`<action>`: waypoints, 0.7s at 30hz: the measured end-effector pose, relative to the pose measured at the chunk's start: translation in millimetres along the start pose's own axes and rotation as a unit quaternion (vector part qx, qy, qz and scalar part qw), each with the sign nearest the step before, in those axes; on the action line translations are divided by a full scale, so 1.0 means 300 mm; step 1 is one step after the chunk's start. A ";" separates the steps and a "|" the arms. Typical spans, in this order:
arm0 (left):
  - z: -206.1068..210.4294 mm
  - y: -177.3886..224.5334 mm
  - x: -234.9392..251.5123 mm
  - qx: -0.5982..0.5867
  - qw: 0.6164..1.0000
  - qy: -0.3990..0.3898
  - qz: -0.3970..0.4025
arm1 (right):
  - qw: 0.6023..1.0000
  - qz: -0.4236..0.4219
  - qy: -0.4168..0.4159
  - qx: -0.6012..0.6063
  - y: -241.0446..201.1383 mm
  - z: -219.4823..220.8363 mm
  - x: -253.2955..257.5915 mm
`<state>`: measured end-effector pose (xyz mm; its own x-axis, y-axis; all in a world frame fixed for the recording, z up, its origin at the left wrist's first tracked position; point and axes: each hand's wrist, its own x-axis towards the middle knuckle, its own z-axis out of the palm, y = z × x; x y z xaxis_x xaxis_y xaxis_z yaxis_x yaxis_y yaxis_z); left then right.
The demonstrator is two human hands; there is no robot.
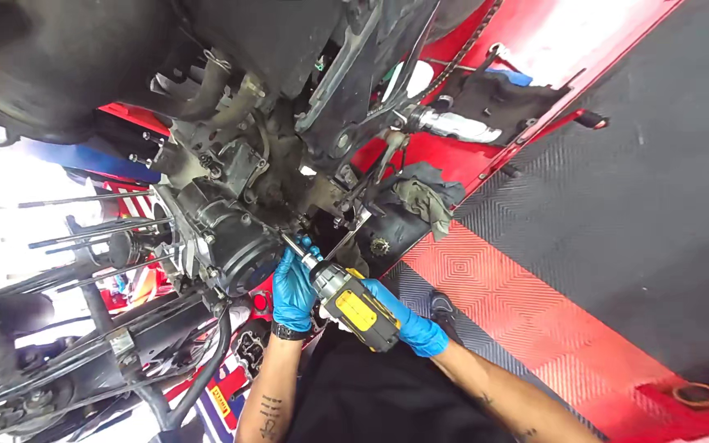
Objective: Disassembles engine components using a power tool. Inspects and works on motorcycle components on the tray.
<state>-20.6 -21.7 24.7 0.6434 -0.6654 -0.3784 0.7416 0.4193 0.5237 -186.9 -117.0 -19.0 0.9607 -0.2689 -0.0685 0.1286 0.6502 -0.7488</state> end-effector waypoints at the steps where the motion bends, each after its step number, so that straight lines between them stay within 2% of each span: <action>1: 0.007 -0.002 -0.003 -0.008 1.000 -0.007 0.000 | 0.999 0.031 0.023 0.001 -0.026 0.007 -0.004; 3: 0.027 -0.007 -0.009 -0.013 1.000 -0.017 0.009 | 0.998 0.037 0.038 -0.037 -0.054 0.004 -0.014; 7: 0.046 -0.018 -0.002 -0.046 0.999 -0.017 0.018 | 0.996 -0.031 -0.034 -0.072 -0.007 -0.062 -0.052; 11: 0.058 -0.040 0.021 -0.061 0.998 -0.012 0.022 | 0.994 0.032 0.008 -0.107 -0.078 -0.072 -0.110; 14: 0.046 -0.043 0.028 -0.083 0.996 -0.016 0.022 | 0.973 -0.015 -0.016 -0.230 -0.053 -0.123 -0.150; 16: 0.035 -0.047 0.027 -0.087 0.996 -0.017 0.020 | 0.970 -0.036 -0.030 -0.239 -0.082 -0.117 -0.159; 18: 0.016 -0.057 0.018 -0.082 0.996 -0.018 0.014 | 0.986 0.005 -0.018 -0.165 -0.175 -0.062 -0.149; 20: 0.003 -0.071 -0.003 -0.071 0.997 -0.006 0.015 | 0.975 0.161 0.063 -0.143 -0.383 0.062 -0.093; 21: 0.001 -0.077 -0.016 -0.061 0.998 0.002 0.017 | 0.976 0.145 0.072 -0.143 -0.394 0.079 -0.071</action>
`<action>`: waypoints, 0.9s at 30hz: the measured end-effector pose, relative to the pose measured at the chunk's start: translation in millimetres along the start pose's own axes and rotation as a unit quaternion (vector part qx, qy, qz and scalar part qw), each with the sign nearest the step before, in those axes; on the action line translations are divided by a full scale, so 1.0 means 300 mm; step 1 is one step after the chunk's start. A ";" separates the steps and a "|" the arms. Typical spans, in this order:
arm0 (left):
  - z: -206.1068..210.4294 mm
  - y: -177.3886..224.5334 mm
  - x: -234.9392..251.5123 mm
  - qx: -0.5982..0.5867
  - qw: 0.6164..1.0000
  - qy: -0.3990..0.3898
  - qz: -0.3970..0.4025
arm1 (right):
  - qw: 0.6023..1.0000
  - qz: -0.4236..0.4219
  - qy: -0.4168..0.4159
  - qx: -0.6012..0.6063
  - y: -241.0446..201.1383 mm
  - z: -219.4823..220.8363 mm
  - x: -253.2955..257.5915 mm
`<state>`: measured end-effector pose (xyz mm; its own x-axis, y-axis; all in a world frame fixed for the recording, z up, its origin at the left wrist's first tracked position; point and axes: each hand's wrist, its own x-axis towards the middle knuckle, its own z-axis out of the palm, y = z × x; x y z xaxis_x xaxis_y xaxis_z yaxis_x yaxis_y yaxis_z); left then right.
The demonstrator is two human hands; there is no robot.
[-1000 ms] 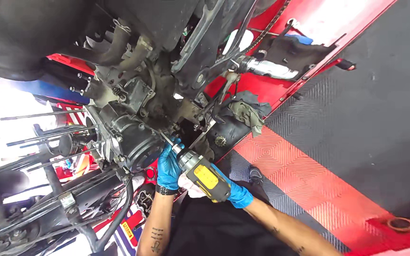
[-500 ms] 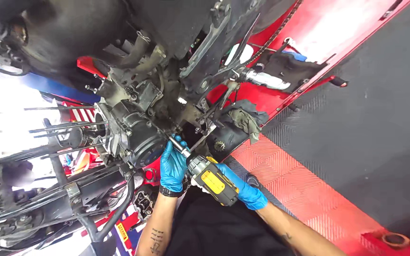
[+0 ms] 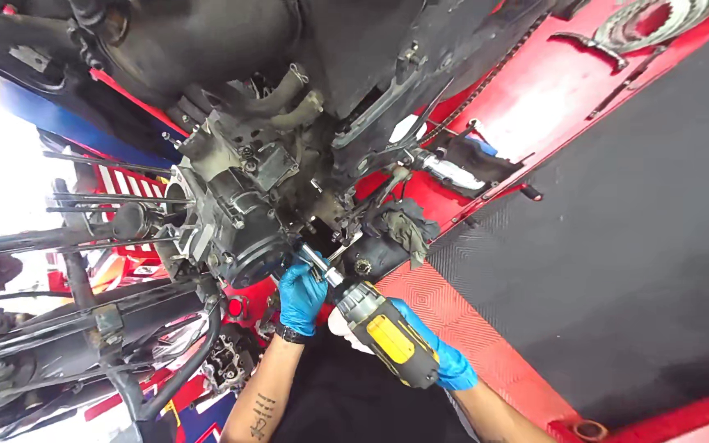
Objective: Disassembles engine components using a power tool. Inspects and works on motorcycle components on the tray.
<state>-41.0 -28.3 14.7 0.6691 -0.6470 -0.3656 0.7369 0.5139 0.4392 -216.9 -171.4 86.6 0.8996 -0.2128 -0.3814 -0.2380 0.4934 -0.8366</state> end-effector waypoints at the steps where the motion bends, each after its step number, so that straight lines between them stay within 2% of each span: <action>1: 0.002 -0.003 -0.013 0.019 1.000 0.012 0.005 | 0.997 -0.080 -0.019 0.009 0.057 -0.003 0.025; 2: 0.006 -0.003 -0.022 0.041 0.999 0.028 0.011 | 0.984 -0.170 -0.057 0.005 0.152 -0.018 0.065; 3: 0.003 0.002 -0.028 0.066 0.997 0.034 0.012 | 0.971 -0.227 -0.071 -0.004 0.210 -0.021 0.102; 5: -0.001 0.016 -0.034 0.120 0.991 0.058 0.019 | 0.963 -0.261 -0.075 -0.006 0.222 -0.006 0.140; 8: 0.008 0.029 -0.035 0.153 0.982 0.110 0.024 | 0.974 -0.220 -0.059 0.007 0.125 0.030 0.144; 11: 0.009 0.047 -0.035 0.160 0.978 0.133 0.001 | 0.977 -0.205 -0.059 -0.004 0.118 0.039 0.159; 14: 0.007 0.067 -0.042 0.123 0.988 0.094 -0.011 | 0.980 -0.190 -0.049 0.014 0.112 0.062 0.158; 16: 0.010 0.079 -0.050 0.118 0.990 0.073 -0.002 | 0.988 -0.147 -0.026 0.047 0.074 0.094 0.145; 21: 0.040 0.097 -0.063 0.122 0.989 0.084 0.006 | 0.987 -0.067 0.021 0.146 0.038 0.162 0.121; 24: 0.033 0.102 -0.071 0.110 0.993 0.048 -0.004 | 0.976 -0.135 -0.008 0.171 0.084 0.154 0.085; 27: 0.037 0.109 -0.079 0.113 0.993 0.027 0.003 | 0.971 -0.193 -0.026 0.140 0.125 0.155 0.073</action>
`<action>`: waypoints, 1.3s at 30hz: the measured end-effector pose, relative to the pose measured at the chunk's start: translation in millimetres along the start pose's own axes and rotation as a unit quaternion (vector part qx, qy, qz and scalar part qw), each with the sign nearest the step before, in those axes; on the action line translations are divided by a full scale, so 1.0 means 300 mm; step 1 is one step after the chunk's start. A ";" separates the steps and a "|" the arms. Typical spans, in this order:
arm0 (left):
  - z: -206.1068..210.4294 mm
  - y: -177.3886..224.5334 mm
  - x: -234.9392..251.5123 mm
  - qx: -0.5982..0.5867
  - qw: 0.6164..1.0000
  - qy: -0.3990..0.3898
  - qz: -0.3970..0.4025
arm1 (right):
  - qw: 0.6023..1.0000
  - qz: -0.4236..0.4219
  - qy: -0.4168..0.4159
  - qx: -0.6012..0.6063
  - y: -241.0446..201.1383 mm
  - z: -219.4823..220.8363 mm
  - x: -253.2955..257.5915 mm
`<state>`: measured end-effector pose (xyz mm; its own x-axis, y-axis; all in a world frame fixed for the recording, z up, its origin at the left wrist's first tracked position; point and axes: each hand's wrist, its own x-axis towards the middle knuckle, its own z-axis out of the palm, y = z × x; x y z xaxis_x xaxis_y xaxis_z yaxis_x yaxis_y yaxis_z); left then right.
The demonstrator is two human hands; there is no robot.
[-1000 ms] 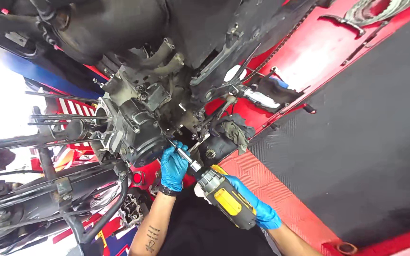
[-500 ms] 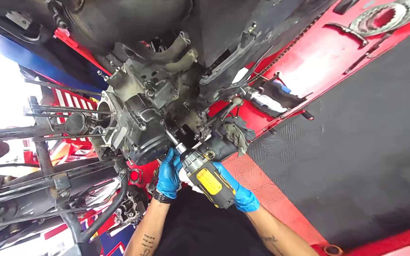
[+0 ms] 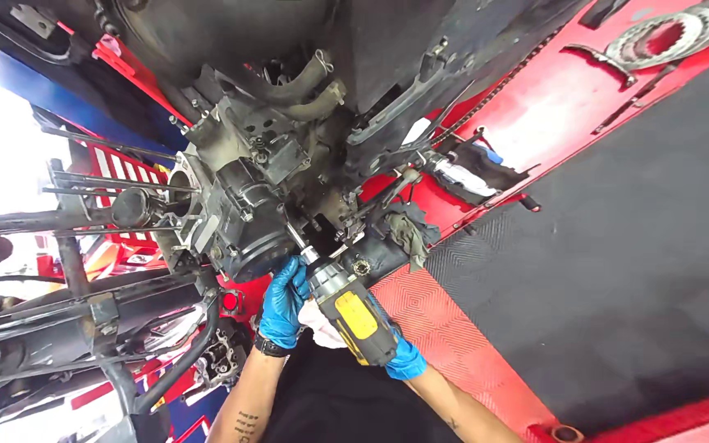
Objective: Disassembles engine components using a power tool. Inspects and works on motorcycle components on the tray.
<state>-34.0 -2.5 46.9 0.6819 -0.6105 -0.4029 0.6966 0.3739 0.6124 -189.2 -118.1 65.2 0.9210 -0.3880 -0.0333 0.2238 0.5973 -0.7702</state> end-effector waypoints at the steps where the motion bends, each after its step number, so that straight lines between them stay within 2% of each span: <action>1: 0.002 0.002 -0.003 -0.005 1.000 -0.003 0.003 | 0.999 -0.025 -0.031 -0.011 0.051 -0.033 0.005; 3: 0.004 0.005 -0.010 -0.037 0.999 -0.015 -0.003 | 0.997 -0.042 -0.049 -0.046 0.119 -0.075 0.028; 6: 0.008 0.001 -0.008 -0.066 0.997 -0.041 -0.007 | 0.995 -0.027 -0.051 -0.078 0.132 -0.095 0.033; 10: 0.030 0.005 0.000 -0.097 0.994 -0.046 -0.015 | 0.994 0.067 -0.002 -0.086 -0.039 -0.037 0.013; 13: 0.047 -0.008 0.010 -0.127 0.991 -0.039 -0.007 | 0.997 -0.011 -0.051 -0.065 0.026 -0.083 -0.003; 14: 0.054 -0.018 0.016 -0.134 0.990 -0.039 0.001 | 0.996 -0.011 -0.054 -0.064 0.018 -0.082 -0.006; 17: 0.083 -0.052 0.039 -0.162 0.985 -0.048 0.031 | 0.993 0.089 0.020 -0.068 -0.118 -0.011 0.015; 18: 0.088 -0.064 0.048 -0.172 0.983 -0.056 0.043 | 0.992 0.105 0.021 -0.070 -0.123 -0.014 0.019; 21: 0.074 -0.094 0.077 -0.214 0.969 -0.113 0.049 | 0.995 0.052 -0.055 -0.064 -0.002 -0.115 -0.022; 24: 0.065 -0.102 0.104 -0.245 0.957 -0.153 0.030 | 0.991 0.096 -0.030 -0.086 -0.067 -0.095 -0.041; 27: 0.094 -0.090 0.126 -0.239 0.958 -0.157 0.018 | 0.980 0.078 -0.058 -0.173 -0.048 -0.157 -0.073; 30: 0.108 -0.088 0.145 -0.214 0.962 -0.170 0.025 | 0.961 0.120 -0.019 -0.247 -0.056 -0.188 -0.117; 33: 0.102 -0.089 0.157 -0.221 0.958 -0.179 0.020 | 0.963 0.190 0.018 -0.189 -0.069 -0.246 -0.218; 34: 0.101 -0.087 0.158 -0.212 0.959 -0.185 0.017 | 0.961 0.184 0.025 -0.207 -0.084 -0.267 -0.252; 36: 0.100 -0.092 0.153 -0.185 0.964 -0.192 0.012 | 0.939 0.135 0.021 -0.317 -0.127 -0.327 -0.308; 39: 0.098 -0.120 0.115 -0.158 0.969 -0.190 -0.006 | 0.878 0.123 0.088 -0.455 -0.186 -0.469 -0.367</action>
<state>-42.0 -57.6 31.0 0.5830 -0.8072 -0.0922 0.7790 0.5232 0.3456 -347.8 -207.5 22.4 0.8240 -0.4771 -0.3055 -0.3957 -0.0987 -0.9131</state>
